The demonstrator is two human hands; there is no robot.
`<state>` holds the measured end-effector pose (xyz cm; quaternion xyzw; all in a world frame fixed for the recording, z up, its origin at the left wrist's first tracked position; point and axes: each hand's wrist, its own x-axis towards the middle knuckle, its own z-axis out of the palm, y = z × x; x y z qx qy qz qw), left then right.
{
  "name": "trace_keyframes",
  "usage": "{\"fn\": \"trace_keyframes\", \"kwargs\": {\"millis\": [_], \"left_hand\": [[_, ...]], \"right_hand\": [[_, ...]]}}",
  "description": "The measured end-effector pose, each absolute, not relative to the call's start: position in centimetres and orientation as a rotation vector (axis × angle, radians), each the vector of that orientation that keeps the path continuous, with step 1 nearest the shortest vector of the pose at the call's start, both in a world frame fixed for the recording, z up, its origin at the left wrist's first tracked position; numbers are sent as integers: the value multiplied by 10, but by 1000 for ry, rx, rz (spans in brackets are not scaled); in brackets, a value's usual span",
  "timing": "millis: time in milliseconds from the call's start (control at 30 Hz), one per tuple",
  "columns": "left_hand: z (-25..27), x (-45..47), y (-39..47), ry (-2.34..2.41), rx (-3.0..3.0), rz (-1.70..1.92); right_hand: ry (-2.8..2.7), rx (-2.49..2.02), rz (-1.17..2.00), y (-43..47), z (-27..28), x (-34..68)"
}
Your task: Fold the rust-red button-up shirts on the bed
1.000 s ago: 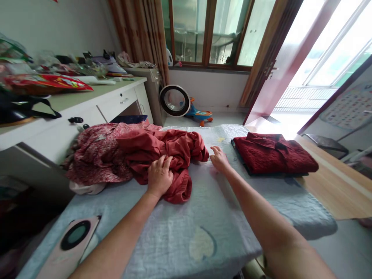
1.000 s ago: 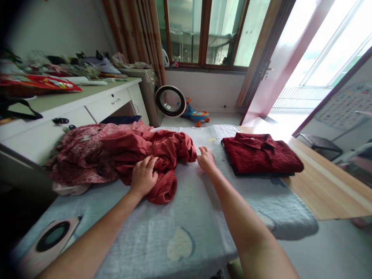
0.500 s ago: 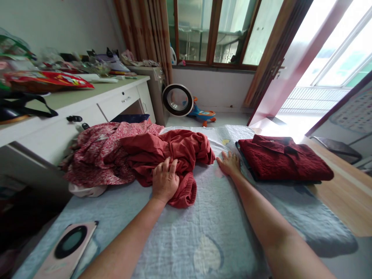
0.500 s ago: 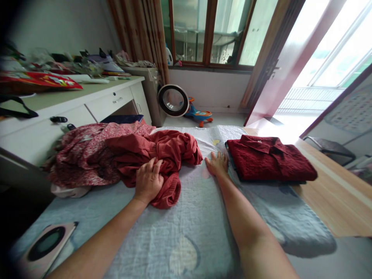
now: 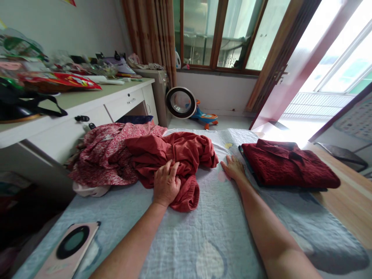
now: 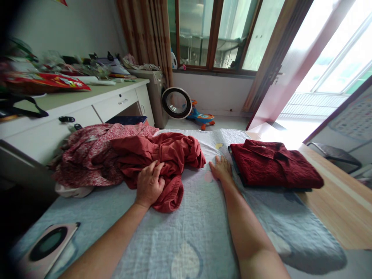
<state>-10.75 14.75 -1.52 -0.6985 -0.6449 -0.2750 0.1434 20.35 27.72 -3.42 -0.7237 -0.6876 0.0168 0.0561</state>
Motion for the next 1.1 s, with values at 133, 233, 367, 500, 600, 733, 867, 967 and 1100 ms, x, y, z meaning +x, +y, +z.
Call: {"fn": "trace_keyframes", "kwargs": {"millis": [133, 233, 367, 500, 600, 733, 867, 967, 1100], "left_hand": [[-16, -108, 148, -1867, -2020, -810], [-17, -110, 149, -1862, -2026, -830], [-17, -113, 150, -1861, -2038, -858], [-17, -114, 150, -1859, -2060, -884], [-17, -114, 150, -1867, -2065, -902], [-17, -114, 149, -1879, -2066, -921], [-16, -113, 149, -1890, -2067, -923], [-16, -113, 149, -1899, -2061, -915], [-16, -112, 148, -1897, -2055, -910]], "right_hand": [[-2074, -2238, 86, 290, -31, 199], [-2030, -2250, 26, 307, -31, 189], [-2042, -2235, 32, 329, -31, 173], [-2085, -2252, 119, 346, -29, 167], [-2096, -2252, 137, 357, -26, 168], [-2105, -2236, 121, 368, -25, 172], [-2097, -2213, 86, 370, -23, 174], [-2094, -2171, 34, 364, -20, 172], [-2061, -2045, -63, 345, -18, 168]]}}
